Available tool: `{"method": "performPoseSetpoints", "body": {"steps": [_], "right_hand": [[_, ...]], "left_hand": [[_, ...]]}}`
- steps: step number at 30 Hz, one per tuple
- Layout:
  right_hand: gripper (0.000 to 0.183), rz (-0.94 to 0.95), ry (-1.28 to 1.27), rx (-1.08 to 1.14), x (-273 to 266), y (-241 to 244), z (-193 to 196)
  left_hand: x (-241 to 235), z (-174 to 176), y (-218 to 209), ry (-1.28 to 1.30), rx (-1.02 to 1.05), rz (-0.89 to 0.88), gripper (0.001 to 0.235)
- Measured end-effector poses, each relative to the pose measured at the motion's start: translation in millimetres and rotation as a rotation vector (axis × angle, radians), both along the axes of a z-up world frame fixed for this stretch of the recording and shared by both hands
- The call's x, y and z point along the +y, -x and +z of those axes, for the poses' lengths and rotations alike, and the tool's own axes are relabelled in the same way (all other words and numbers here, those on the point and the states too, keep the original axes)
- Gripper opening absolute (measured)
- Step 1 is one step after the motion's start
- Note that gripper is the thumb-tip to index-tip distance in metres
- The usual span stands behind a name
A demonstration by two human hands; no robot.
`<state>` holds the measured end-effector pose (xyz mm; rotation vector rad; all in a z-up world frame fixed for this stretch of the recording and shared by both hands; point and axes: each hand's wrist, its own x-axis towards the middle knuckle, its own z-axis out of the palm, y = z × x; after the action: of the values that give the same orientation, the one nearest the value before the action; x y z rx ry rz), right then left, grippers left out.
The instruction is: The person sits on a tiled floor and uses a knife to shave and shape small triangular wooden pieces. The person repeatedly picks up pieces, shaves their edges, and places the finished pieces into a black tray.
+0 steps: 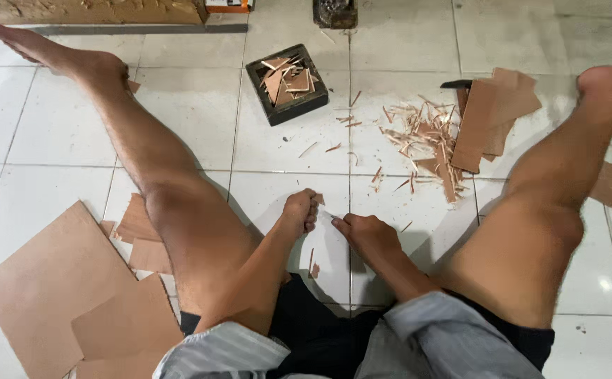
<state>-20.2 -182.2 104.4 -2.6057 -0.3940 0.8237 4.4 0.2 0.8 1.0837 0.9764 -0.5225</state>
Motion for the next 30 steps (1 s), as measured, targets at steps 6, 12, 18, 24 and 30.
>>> {"method": "performPoseSetpoints", "body": {"steps": [6, 12, 18, 24, 30], "right_hand": [[0.056, -0.082, -0.102, 0.017, -0.9, -5.7, -0.1], [0.055, -0.031, -0.038, 0.038, 7.3, -3.8, 10.7], [0.05, -0.019, -0.03, 0.004, 8.3, -0.2, 6.1], [0.049, -0.017, -0.026, -0.012, 8.8, -3.0, 5.8], [0.048, -0.038, -0.05, 0.013, 7.9, -3.3, 0.0]], "left_hand": [[-1.2, 7.7, 1.4, 0.019, -0.027, -0.005, 0.035], [-3.8, -18.3, -0.8, 0.045, -0.027, 0.023, 0.035], [-1.8, -20.0, -0.1, 0.022, -0.025, 0.007, 0.035], [-1.2, -33.5, -2.7, 0.028, -0.026, 0.004, 0.034], [0.3, -21.0, -1.0, 0.038, -0.015, 0.004, 0.036]]}}
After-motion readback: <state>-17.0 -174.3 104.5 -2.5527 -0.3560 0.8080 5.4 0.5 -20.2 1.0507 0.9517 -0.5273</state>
